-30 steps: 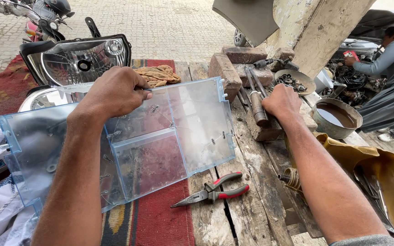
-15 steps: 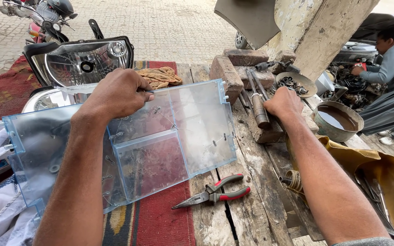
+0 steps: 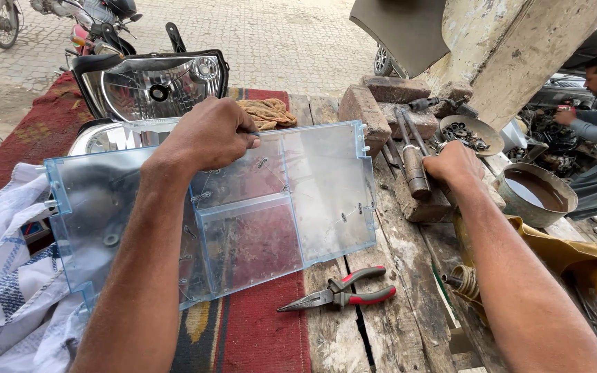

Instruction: Melting and joining seams on a clear plastic headlight lens using a heated metal tool.

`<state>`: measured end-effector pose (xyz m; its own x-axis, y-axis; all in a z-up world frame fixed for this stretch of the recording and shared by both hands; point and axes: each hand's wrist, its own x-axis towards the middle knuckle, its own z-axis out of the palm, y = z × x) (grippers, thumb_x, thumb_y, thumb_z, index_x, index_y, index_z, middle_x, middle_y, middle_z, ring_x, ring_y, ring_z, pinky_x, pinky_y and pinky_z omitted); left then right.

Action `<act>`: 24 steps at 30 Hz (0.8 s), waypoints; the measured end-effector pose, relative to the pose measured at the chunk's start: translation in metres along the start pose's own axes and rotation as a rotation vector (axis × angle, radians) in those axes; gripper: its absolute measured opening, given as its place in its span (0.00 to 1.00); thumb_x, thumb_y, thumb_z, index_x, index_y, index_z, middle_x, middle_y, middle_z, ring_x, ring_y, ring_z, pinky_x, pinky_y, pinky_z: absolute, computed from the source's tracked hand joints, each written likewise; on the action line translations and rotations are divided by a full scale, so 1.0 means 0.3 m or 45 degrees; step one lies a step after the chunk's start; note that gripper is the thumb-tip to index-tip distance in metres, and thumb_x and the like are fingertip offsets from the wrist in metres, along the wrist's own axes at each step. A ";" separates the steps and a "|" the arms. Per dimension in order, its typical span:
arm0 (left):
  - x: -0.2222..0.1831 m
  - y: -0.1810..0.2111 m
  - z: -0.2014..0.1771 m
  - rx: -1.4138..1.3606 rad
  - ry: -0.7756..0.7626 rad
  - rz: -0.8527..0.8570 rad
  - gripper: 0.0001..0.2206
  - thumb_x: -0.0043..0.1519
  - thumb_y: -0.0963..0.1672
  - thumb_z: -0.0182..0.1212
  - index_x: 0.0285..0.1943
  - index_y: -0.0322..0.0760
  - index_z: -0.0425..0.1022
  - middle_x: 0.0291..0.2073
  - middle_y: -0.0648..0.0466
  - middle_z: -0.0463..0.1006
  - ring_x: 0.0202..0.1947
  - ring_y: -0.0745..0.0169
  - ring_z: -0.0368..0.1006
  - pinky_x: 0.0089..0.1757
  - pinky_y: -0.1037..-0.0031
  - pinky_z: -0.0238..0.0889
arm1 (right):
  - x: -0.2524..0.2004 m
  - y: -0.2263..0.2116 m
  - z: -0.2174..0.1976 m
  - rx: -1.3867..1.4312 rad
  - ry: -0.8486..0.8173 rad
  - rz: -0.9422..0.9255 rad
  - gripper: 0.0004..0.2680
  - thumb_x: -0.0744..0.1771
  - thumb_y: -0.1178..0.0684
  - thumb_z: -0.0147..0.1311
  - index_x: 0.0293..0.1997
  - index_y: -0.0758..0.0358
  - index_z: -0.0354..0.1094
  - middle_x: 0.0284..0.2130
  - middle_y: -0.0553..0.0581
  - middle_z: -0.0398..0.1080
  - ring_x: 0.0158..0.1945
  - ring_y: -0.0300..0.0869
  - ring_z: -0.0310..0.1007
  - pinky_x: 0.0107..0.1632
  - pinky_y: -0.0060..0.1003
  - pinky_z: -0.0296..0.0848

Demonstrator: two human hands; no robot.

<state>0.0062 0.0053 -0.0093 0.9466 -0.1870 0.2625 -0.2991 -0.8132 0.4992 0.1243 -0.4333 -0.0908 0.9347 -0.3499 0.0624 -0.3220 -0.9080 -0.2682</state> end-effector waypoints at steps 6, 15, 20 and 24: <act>0.005 0.006 0.001 0.011 -0.009 0.010 0.13 0.60 0.44 0.66 0.54 0.42 0.84 0.38 0.37 0.84 0.39 0.30 0.80 0.44 0.43 0.71 | 0.006 0.004 -0.002 0.034 0.003 0.024 0.23 0.62 0.42 0.58 0.55 0.75 0.73 0.54 0.77 0.73 0.60 0.67 0.71 0.59 0.61 0.69; 0.011 0.007 -0.001 0.005 -0.039 -0.008 0.13 0.61 0.44 0.65 0.54 0.42 0.85 0.38 0.37 0.84 0.39 0.30 0.80 0.44 0.43 0.70 | -0.039 -0.025 -0.035 0.040 -0.051 0.017 0.22 0.63 0.43 0.56 0.54 0.75 0.73 0.55 0.77 0.72 0.62 0.67 0.69 0.61 0.60 0.68; 0.013 0.008 -0.004 0.015 -0.016 -0.012 0.09 0.61 0.46 0.66 0.45 0.42 0.88 0.31 0.38 0.83 0.34 0.31 0.79 0.40 0.47 0.69 | 0.043 0.039 0.008 0.010 -0.023 -0.027 0.19 0.63 0.41 0.57 0.50 0.70 0.77 0.51 0.74 0.75 0.59 0.66 0.73 0.58 0.60 0.72; -0.011 0.026 -0.024 0.014 -0.033 -0.038 0.13 0.67 0.46 0.63 0.33 0.37 0.70 0.21 0.45 0.72 0.25 0.47 0.67 0.35 0.54 0.60 | 0.146 0.088 -0.046 -0.105 0.080 -0.199 0.20 0.67 0.34 0.53 0.41 0.65 0.80 0.39 0.71 0.78 0.47 0.62 0.76 0.47 0.56 0.71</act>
<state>-0.0003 0.0037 -0.0004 0.9580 -0.1765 0.2263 -0.2694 -0.8246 0.4975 0.1546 -0.4759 -0.0821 0.9640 -0.2141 0.1576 -0.1869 -0.9673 -0.1713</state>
